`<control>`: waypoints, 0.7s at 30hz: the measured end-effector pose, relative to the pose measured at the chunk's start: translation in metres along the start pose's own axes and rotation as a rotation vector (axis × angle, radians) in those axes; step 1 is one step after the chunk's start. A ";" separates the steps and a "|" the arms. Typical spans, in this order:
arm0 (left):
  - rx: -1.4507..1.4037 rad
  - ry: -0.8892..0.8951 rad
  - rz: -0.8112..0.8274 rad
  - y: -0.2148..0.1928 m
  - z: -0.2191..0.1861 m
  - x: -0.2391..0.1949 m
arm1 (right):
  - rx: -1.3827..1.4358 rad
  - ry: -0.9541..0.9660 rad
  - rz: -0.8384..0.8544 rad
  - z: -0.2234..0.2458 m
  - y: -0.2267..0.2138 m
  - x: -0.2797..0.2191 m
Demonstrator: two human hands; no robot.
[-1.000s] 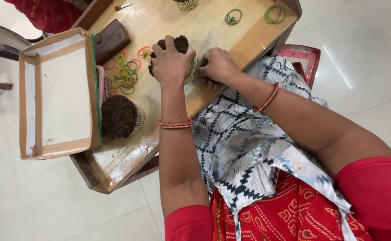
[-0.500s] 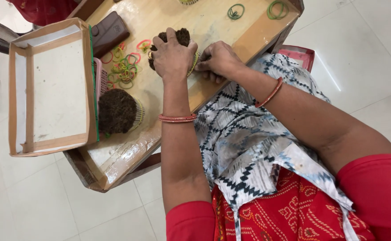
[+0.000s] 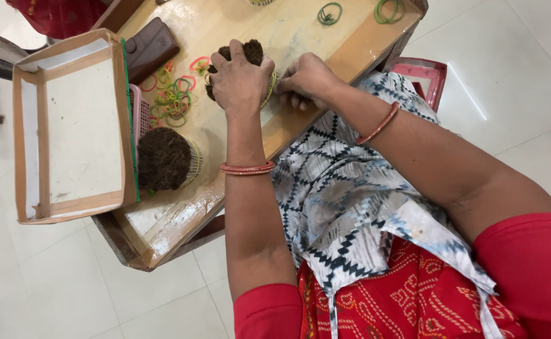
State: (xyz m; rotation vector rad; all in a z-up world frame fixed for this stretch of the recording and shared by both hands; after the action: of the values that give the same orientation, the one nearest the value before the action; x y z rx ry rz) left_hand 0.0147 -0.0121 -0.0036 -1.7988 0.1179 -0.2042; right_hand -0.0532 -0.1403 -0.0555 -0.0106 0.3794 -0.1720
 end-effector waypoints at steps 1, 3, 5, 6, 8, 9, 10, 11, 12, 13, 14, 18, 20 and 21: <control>0.004 0.010 -0.026 0.001 0.000 0.001 | 0.017 0.020 -0.018 -0.003 0.001 0.006; 0.008 0.001 -0.020 -0.002 -0.001 0.001 | 0.029 0.034 -0.017 -0.003 0.002 0.010; 0.011 -0.011 -0.015 -0.005 -0.002 0.000 | 0.039 0.048 -0.012 0.001 0.003 0.010; 0.009 -0.006 -0.012 -0.005 -0.001 -0.001 | 0.019 0.041 -0.019 0.002 0.002 0.006; 0.007 0.000 -0.014 -0.006 -0.001 -0.001 | 0.000 0.030 -0.025 0.002 -0.002 0.002; 0.009 0.002 -0.007 -0.006 -0.001 -0.001 | -0.001 0.039 0.000 0.000 -0.007 0.000; 0.010 0.004 -0.001 -0.005 -0.001 -0.002 | -0.001 0.047 0.024 -0.002 -0.011 -0.001; 0.009 0.002 -0.004 -0.006 -0.001 -0.001 | -0.003 0.045 0.026 -0.003 -0.013 -0.001; 0.014 0.006 -0.002 -0.005 -0.001 0.001 | 0.052 0.043 0.049 -0.004 -0.016 -0.001; 0.024 0.011 0.007 -0.005 0.000 0.000 | 0.112 0.046 0.071 -0.008 -0.017 -0.002; 0.028 0.010 0.010 -0.004 0.001 0.000 | 0.116 0.050 0.074 -0.006 -0.016 -0.004; 0.028 0.008 -0.007 -0.002 0.001 0.001 | 0.123 0.014 0.040 -0.002 -0.016 -0.008; 0.029 0.008 0.003 -0.001 0.001 0.000 | 0.162 -0.022 0.050 -0.003 -0.013 -0.007; 0.029 0.012 -0.004 -0.002 0.001 0.001 | 0.191 -0.040 0.058 -0.003 -0.010 -0.005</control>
State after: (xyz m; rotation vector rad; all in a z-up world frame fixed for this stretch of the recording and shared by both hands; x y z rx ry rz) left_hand 0.0153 -0.0111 -0.0023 -1.7689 0.1194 -0.2186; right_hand -0.0604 -0.1497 -0.0558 0.1849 0.3221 -0.1495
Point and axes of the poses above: each hand's wrist, its own x-axis towards the middle knuckle, its own y-axis out of the palm, z = x × y, the point moved 1 cm from there along x, towards the middle knuckle, and after that the axes turned 3 degrees about -z, right-handed, at the moved point
